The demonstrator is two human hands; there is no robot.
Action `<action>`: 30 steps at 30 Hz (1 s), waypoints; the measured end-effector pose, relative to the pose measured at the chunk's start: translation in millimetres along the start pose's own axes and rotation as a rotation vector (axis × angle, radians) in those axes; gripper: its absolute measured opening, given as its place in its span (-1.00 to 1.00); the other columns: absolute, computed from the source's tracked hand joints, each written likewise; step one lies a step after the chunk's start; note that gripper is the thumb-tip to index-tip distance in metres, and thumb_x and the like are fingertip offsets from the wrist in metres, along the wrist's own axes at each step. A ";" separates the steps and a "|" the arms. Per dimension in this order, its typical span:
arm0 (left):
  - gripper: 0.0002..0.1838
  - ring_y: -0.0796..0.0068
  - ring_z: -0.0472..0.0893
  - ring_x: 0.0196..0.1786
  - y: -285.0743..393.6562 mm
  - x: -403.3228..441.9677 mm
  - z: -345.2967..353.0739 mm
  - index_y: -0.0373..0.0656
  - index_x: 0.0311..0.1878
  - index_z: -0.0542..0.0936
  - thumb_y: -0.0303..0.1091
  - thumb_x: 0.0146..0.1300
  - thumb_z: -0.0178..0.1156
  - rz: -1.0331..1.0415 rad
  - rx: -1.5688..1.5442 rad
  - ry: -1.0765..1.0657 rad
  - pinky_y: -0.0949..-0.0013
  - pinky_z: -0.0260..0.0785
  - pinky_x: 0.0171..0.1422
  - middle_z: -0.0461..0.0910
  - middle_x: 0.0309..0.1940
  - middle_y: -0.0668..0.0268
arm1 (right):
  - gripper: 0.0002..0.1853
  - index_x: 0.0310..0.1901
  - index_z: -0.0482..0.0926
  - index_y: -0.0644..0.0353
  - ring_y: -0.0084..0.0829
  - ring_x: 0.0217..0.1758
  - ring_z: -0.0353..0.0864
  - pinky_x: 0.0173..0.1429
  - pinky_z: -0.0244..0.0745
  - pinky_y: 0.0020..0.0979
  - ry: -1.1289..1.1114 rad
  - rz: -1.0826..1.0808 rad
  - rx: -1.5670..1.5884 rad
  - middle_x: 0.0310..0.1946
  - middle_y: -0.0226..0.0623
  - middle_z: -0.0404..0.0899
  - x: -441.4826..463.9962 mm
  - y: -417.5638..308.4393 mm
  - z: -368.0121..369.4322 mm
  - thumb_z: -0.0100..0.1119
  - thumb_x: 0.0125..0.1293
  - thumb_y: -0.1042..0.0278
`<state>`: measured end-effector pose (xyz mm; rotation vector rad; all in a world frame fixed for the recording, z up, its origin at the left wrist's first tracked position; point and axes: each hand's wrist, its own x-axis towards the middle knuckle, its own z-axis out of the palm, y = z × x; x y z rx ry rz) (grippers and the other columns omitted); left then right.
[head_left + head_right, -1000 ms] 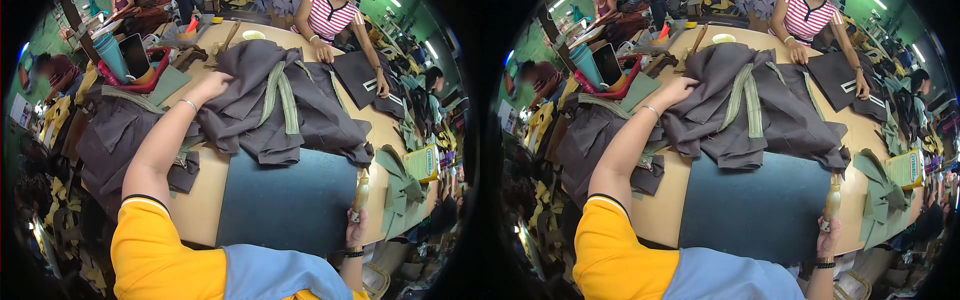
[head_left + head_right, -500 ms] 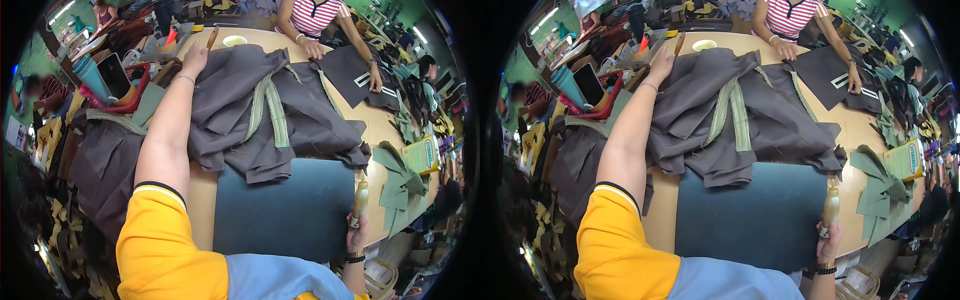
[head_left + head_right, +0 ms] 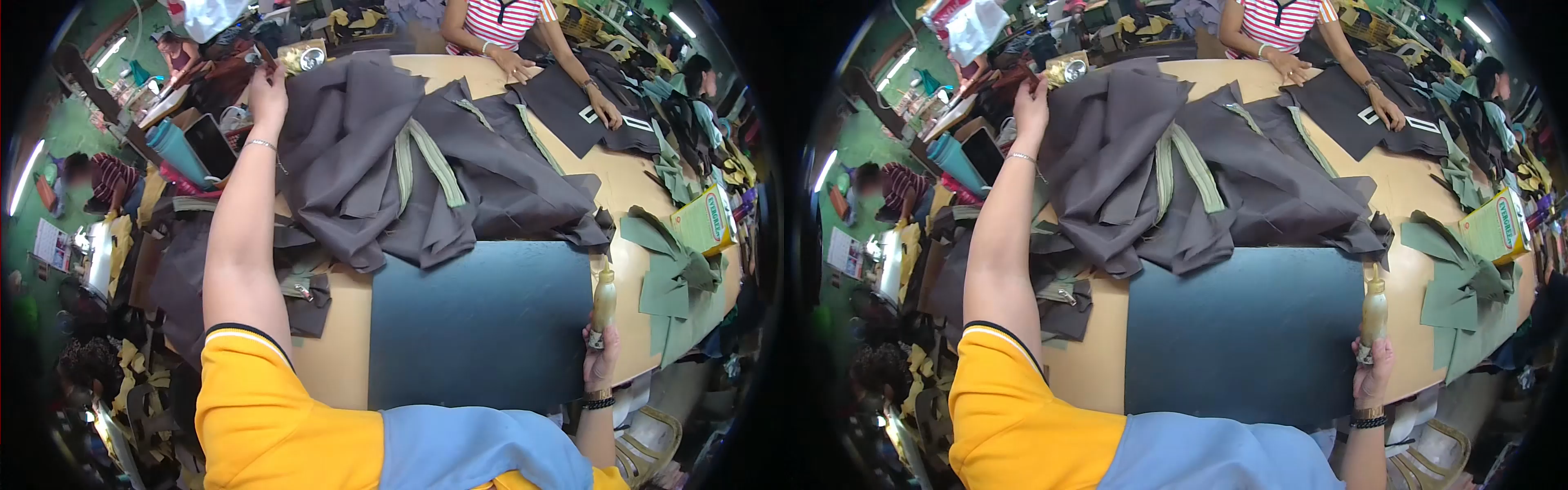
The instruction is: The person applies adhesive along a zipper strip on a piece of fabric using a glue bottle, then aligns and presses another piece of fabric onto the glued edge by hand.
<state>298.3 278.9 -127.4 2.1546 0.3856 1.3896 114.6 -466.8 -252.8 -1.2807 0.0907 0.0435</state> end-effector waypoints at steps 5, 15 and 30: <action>-0.56 0.15 0.64 0.17 56.2 23.8 -87.0 -0.15 0.05 0.68 0.01 0.33 0.34 0.116 0.087 0.063 0.03 0.39 0.38 0.60 0.15 0.18 | -0.58 0.19 0.53 0.25 -0.52 -0.07 0.62 0.04 0.63 -0.42 -0.021 -0.004 0.029 -0.02 -0.29 0.63 3.9 4.5 1.1 0.22 0.51 0.11; -0.48 0.03 0.68 0.12 87.2 21.0 -165.2 -0.01 0.20 0.64 0.14 0.35 0.28 0.059 0.505 0.209 0.05 0.51 0.15 0.66 0.18 0.17 | -0.65 0.16 0.52 0.29 -0.55 -0.12 0.60 0.02 0.60 -0.41 -0.083 -0.057 0.057 -0.13 -0.37 0.60 9.4 3.3 12.6 0.24 0.51 0.24; -0.59 0.24 0.74 -0.06 299.9 -339.2 -107.1 -0.18 0.12 0.65 -0.21 0.28 0.45 0.032 -0.233 -0.722 0.26 0.59 -0.01 0.50 0.34 0.09 | -0.36 0.39 0.29 0.18 -0.52 -0.14 0.64 -0.06 0.64 -0.42 -0.431 0.177 -0.112 -0.01 -0.29 0.58 -36.4 -51.0 70.4 0.35 0.39 0.21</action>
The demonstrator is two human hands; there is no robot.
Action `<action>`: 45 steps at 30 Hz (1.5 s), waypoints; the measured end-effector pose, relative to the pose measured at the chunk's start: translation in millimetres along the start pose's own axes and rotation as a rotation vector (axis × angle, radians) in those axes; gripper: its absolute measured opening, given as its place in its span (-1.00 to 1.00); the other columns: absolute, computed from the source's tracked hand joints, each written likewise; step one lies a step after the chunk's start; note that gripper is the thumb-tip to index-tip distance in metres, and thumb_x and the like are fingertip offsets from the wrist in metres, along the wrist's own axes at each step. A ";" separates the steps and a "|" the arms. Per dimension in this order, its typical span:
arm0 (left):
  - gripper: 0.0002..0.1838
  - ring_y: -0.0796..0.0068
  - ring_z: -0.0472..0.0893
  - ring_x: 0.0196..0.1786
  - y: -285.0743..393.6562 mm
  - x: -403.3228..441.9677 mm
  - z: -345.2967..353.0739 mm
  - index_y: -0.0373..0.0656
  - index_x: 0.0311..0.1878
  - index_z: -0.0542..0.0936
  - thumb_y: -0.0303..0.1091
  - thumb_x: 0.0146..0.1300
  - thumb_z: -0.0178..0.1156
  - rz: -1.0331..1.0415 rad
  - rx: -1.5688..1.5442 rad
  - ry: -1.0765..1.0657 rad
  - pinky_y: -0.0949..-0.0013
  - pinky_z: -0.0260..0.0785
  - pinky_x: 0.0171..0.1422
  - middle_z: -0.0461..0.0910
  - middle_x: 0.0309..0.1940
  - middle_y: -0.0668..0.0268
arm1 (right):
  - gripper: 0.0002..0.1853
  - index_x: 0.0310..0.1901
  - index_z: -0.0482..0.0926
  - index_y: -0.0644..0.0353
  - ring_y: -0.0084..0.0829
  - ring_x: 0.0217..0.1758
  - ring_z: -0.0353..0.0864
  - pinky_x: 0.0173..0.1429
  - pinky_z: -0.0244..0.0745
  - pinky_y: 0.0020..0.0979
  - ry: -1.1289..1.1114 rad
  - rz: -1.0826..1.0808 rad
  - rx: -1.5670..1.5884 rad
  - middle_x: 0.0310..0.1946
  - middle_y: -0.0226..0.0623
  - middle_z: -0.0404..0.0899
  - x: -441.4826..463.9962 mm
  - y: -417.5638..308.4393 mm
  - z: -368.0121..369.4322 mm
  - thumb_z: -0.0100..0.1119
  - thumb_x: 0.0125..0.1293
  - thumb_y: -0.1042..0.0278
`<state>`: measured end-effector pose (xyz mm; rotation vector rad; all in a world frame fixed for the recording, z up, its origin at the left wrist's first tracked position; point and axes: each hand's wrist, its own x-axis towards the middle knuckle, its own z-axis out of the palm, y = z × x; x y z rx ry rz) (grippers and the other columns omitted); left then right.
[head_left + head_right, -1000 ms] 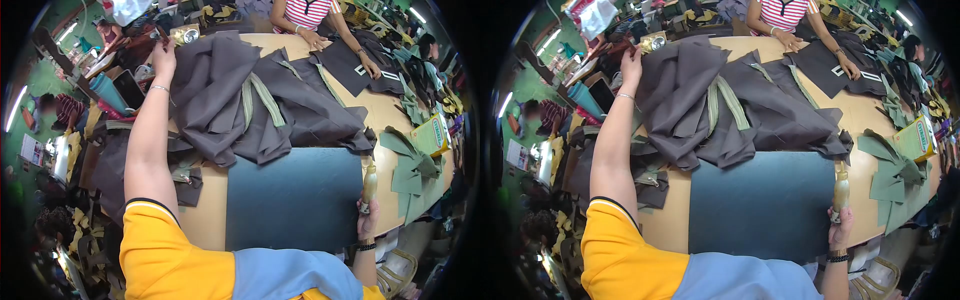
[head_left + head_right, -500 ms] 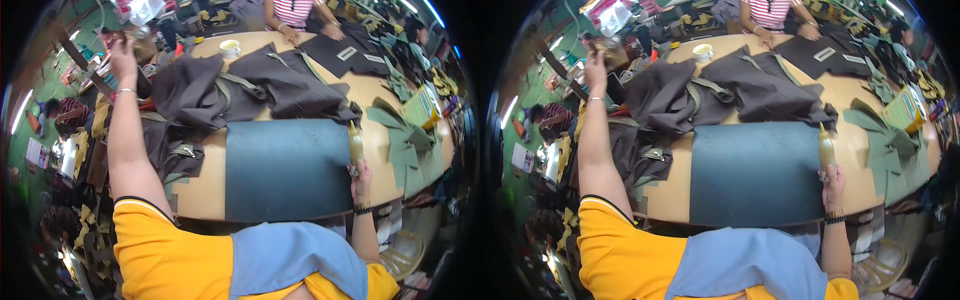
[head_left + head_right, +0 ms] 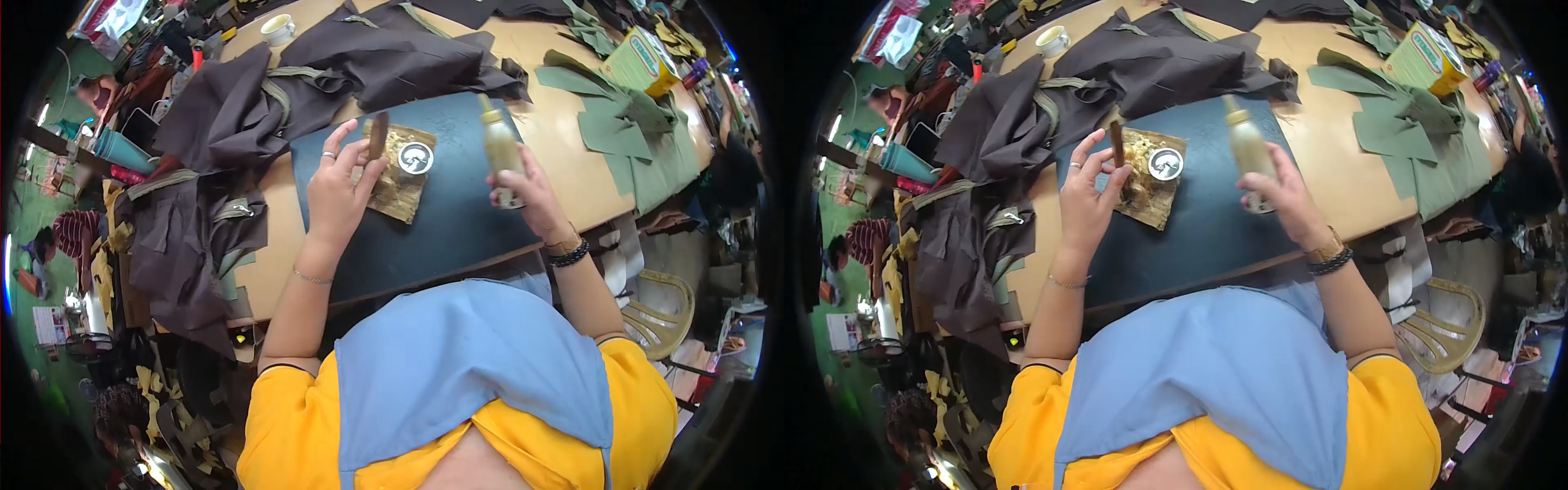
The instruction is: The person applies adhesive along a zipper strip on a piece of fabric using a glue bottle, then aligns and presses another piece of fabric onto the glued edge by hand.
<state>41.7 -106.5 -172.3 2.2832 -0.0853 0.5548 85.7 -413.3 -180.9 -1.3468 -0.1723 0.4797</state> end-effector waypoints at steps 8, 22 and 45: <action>0.43 -0.10 -0.07 0.70 -48.9 -7.4 22.2 -0.21 0.66 -0.18 0.08 -0.06 0.62 0.029 -0.029 -0.241 0.06 -0.06 0.70 0.00 0.63 -0.10 | -0.25 0.55 0.24 0.02 -0.05 0.15 0.68 0.25 0.55 -0.24 -0.117 -0.240 -0.913 0.18 0.02 0.62 -7.5 9.3 45.9 0.33 0.37 0.25; 0.45 -0.08 0.18 0.62 -36.1 -18.3 35.5 -0.14 0.67 -0.18 0.07 -0.09 0.65 -0.233 0.030 -0.230 -0.25 -0.10 0.66 0.16 0.58 -0.13 | -0.18 0.56 0.25 -0.07 -0.05 -0.38 0.59 -0.18 0.58 -0.13 -0.020 -0.369 -1.288 -0.38 -0.06 0.51 -12.9 30.6 72.7 0.36 0.27 0.31; 0.61 -0.03 0.07 0.67 -33.2 -19.1 30.0 -0.13 0.67 -0.27 0.13 -0.27 0.70 -0.275 0.058 -0.304 -0.34 -0.27 0.67 0.08 0.60 -0.13 | -0.32 0.49 0.38 0.08 -0.29 0.02 0.72 0.12 0.61 -0.31 -0.228 0.035 -0.729 0.09 -0.10 0.69 -2.4 10.2 31.5 0.27 0.42 0.00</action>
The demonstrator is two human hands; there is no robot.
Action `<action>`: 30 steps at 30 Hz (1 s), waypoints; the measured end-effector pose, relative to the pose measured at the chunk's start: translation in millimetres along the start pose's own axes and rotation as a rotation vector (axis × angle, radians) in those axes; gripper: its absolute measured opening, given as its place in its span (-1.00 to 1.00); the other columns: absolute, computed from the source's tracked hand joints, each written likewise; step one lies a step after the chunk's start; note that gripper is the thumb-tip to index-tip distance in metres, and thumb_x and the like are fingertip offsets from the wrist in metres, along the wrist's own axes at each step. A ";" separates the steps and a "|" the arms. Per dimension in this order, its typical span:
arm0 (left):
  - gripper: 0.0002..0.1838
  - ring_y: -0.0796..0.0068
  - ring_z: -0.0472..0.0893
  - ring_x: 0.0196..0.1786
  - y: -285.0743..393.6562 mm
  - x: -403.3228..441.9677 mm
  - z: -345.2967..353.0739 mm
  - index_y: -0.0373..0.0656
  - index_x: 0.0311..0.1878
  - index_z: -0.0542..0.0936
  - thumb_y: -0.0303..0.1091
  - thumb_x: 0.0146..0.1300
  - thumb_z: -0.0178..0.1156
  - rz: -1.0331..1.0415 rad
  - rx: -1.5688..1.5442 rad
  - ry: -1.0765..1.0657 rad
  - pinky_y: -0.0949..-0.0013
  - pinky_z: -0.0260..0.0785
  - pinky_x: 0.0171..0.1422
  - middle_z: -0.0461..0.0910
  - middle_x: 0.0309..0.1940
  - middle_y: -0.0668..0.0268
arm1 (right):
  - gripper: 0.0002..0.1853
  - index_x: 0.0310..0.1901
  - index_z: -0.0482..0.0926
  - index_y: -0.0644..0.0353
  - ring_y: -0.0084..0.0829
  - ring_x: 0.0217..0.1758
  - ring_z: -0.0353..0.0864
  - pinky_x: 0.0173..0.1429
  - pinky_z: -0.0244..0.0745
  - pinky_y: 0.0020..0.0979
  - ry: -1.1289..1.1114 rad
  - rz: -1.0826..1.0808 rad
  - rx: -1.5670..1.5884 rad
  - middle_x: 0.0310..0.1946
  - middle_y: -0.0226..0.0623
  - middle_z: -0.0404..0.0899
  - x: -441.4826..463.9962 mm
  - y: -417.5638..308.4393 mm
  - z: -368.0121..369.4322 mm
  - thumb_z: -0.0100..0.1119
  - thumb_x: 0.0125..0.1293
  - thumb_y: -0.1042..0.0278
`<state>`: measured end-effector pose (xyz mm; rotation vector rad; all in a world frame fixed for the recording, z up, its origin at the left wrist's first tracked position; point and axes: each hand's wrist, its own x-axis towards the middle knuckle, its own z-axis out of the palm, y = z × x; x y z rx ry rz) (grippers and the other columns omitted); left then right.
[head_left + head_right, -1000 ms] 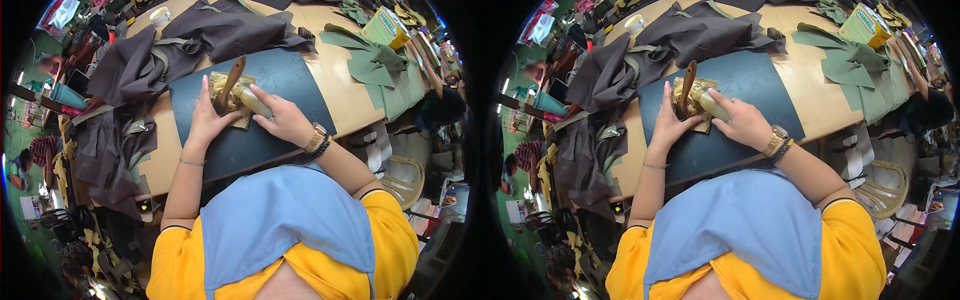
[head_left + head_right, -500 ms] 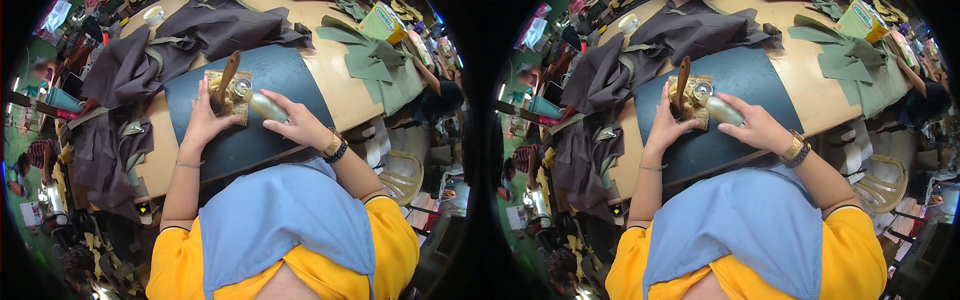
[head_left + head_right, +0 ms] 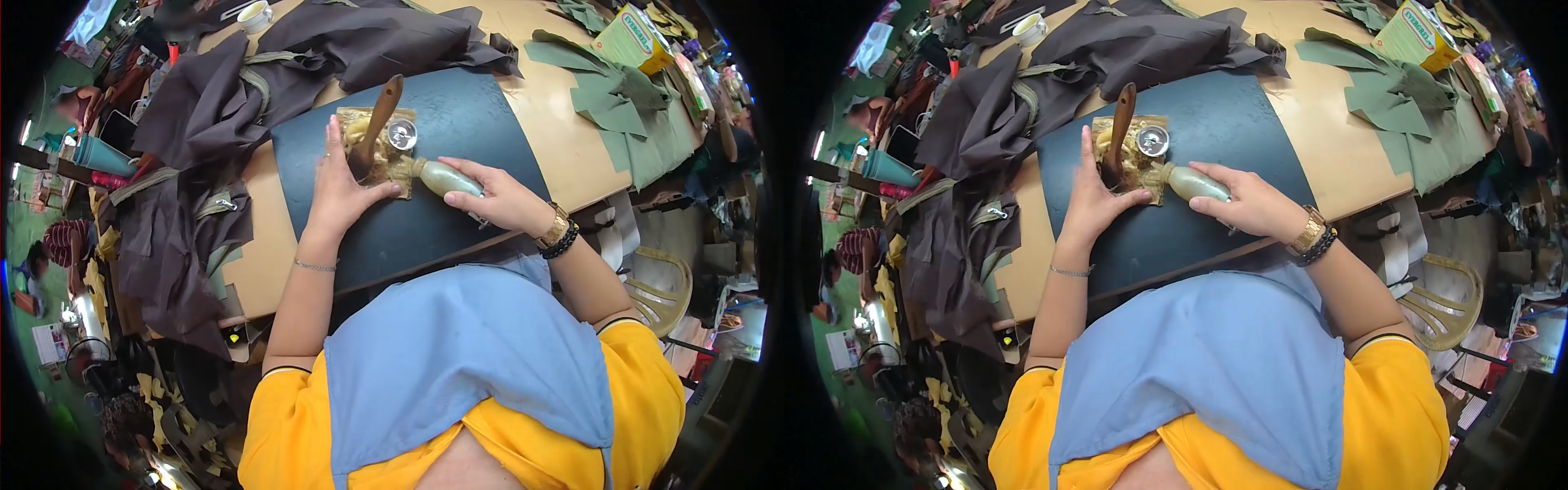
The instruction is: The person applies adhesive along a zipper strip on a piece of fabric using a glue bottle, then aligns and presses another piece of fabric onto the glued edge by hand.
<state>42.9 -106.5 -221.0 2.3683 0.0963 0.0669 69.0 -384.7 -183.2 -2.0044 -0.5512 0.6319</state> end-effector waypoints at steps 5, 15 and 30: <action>0.62 -0.11 0.13 0.63 10.5 -1.8 -3.0 -0.12 0.67 -0.22 0.26 -0.31 0.67 -0.047 0.271 0.020 -0.45 -0.24 0.62 0.09 0.59 -0.16 | -0.34 0.41 0.44 0.18 -0.28 -0.17 0.75 -0.03 0.65 -0.26 0.003 0.042 0.019 -0.06 -0.12 0.73 0.1 -15.3 -1.0 0.31 0.39 0.01; 0.60 -0.16 0.28 0.53 -5.2 3.7 12.0 -0.07 0.67 -0.20 -0.19 -0.35 0.78 0.322 -0.052 0.282 0.03 0.22 0.58 0.16 0.53 -0.14 | -0.37 0.40 0.47 0.20 -0.60 -0.18 0.62 -0.07 0.58 -0.48 -0.059 -0.066 0.233 -0.08 -0.32 0.69 2.5 -2.7 3.2 0.37 0.38 0.12; 0.62 -0.04 0.36 0.49 -7.1 4.1 11.3 -0.18 0.65 -0.32 -0.30 -0.31 0.77 0.255 -0.195 0.191 0.09 0.23 0.58 0.23 0.50 -0.09 | -0.31 0.33 0.58 0.09 -0.40 -0.21 0.74 -0.04 0.63 -0.38 -0.083 0.085 -0.081 -0.18 -0.14 0.76 17.7 -17.2 -27.3 0.39 0.24 -0.11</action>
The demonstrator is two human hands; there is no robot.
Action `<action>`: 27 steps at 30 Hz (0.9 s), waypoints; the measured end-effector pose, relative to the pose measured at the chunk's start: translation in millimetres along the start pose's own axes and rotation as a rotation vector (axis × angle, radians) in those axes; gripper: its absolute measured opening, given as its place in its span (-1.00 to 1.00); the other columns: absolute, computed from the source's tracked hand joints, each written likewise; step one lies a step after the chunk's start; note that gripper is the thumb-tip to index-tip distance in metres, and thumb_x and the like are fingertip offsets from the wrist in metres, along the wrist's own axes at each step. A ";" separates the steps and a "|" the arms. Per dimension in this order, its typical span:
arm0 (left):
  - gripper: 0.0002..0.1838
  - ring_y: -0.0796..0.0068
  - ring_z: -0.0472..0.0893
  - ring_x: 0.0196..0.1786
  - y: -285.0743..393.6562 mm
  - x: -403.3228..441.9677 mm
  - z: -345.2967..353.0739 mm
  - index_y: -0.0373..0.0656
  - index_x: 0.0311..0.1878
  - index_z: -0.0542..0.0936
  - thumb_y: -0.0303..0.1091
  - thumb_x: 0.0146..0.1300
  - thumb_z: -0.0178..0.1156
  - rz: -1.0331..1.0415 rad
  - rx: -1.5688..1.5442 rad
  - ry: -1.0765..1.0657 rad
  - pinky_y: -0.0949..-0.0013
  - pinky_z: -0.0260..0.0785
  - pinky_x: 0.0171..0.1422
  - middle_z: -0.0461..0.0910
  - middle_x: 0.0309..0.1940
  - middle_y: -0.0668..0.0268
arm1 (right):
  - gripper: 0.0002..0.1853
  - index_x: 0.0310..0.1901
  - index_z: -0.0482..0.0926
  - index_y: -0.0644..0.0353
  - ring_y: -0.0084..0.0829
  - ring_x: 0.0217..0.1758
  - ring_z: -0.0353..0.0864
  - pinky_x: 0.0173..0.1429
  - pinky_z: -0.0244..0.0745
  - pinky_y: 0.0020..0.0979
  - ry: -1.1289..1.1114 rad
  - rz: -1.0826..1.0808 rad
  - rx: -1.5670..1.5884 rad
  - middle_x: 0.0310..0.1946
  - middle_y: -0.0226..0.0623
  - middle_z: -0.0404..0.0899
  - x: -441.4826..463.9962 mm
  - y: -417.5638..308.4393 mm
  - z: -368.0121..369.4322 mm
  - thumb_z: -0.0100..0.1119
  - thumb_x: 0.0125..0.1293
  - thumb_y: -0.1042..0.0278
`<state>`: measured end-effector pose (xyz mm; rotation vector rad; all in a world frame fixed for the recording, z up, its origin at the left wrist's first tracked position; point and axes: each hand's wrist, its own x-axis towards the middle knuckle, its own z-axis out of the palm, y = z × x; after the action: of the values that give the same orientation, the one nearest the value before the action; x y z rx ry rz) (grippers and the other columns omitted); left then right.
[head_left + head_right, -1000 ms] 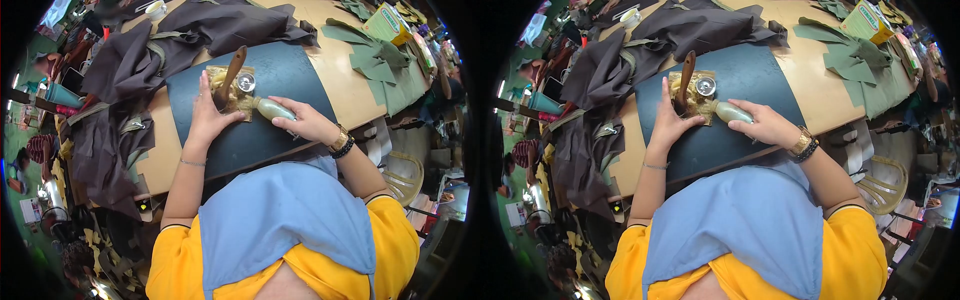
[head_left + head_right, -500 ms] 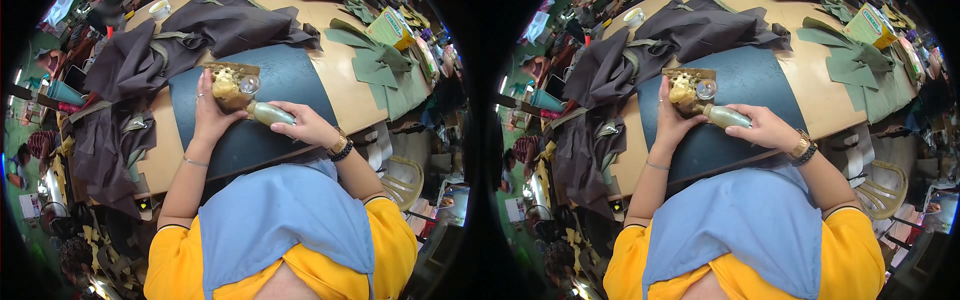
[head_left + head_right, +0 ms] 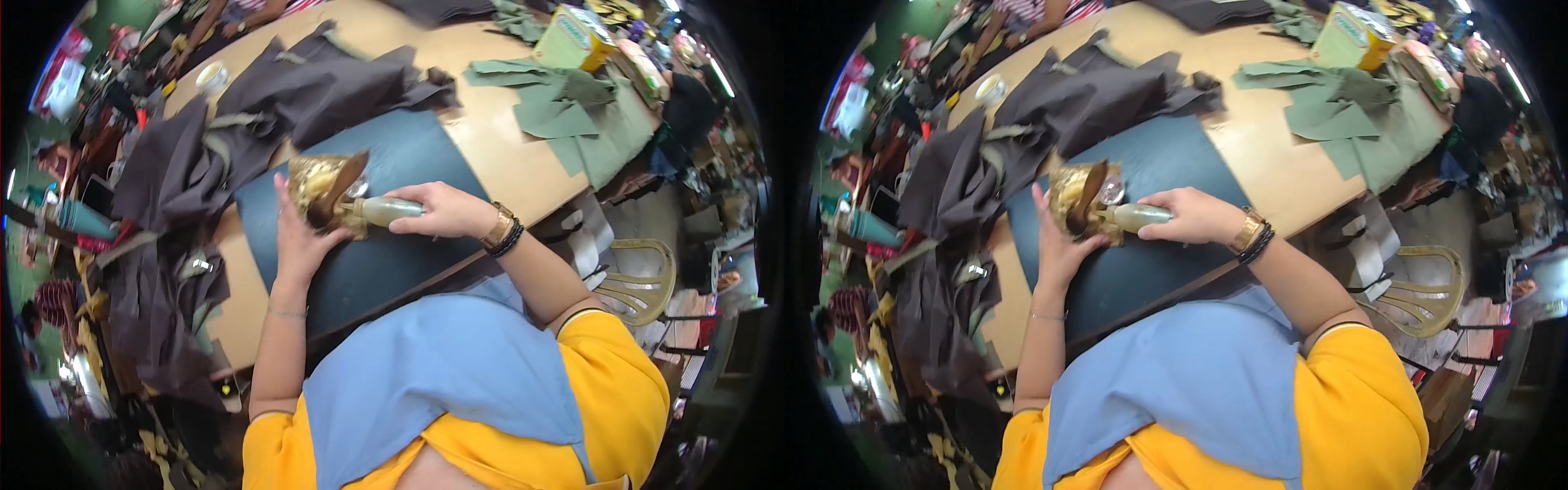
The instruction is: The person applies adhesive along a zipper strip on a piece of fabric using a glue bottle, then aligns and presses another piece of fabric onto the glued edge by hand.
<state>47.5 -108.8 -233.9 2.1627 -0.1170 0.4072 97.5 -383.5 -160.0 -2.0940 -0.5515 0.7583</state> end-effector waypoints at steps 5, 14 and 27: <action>0.55 -0.18 0.33 0.48 3.2 -1.3 -2.8 -0.14 0.66 -0.19 -0.31 -0.31 0.76 0.066 0.083 0.013 0.01 0.25 0.55 0.23 0.48 -0.12 | -0.36 0.24 0.64 0.08 -0.17 -0.23 0.76 -0.02 0.64 -0.23 -0.044 -0.100 -0.309 -0.28 -0.10 0.76 -4.6 8.7 -22.1 0.40 0.19 -0.11; 0.50 0.19 0.37 0.48 -0.3 -3.8 8.9 -0.16 0.67 -0.24 -0.51 -0.21 0.70 -0.058 -0.147 -0.097 0.15 0.25 0.57 0.19 0.52 0.07 | -0.40 0.17 0.63 0.25 -0.55 -0.33 0.66 -0.21 0.57 -0.48 -0.016 -0.035 0.146 -0.30 -0.35 0.70 -21.9 32.3 -72.7 0.43 0.27 -0.05; 0.08 0.36 0.63 0.21 39.6 -7.5 -12.9 -0.21 0.64 0.01 -0.61 0.13 0.47 -0.772 -0.843 -0.130 0.29 0.59 0.26 0.53 0.25 0.13 | -0.44 0.31 0.35 0.26 -0.53 -0.05 0.65 0.08 0.59 -0.43 0.703 -0.235 0.693 -0.02 -0.28 0.62 -5.6 137.9 -60.8 0.33 0.38 0.28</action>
<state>28.1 -122.2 -198.8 1.2543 0.4017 -0.2146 151.1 -498.6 -241.5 -1.4629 -0.1030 0.0214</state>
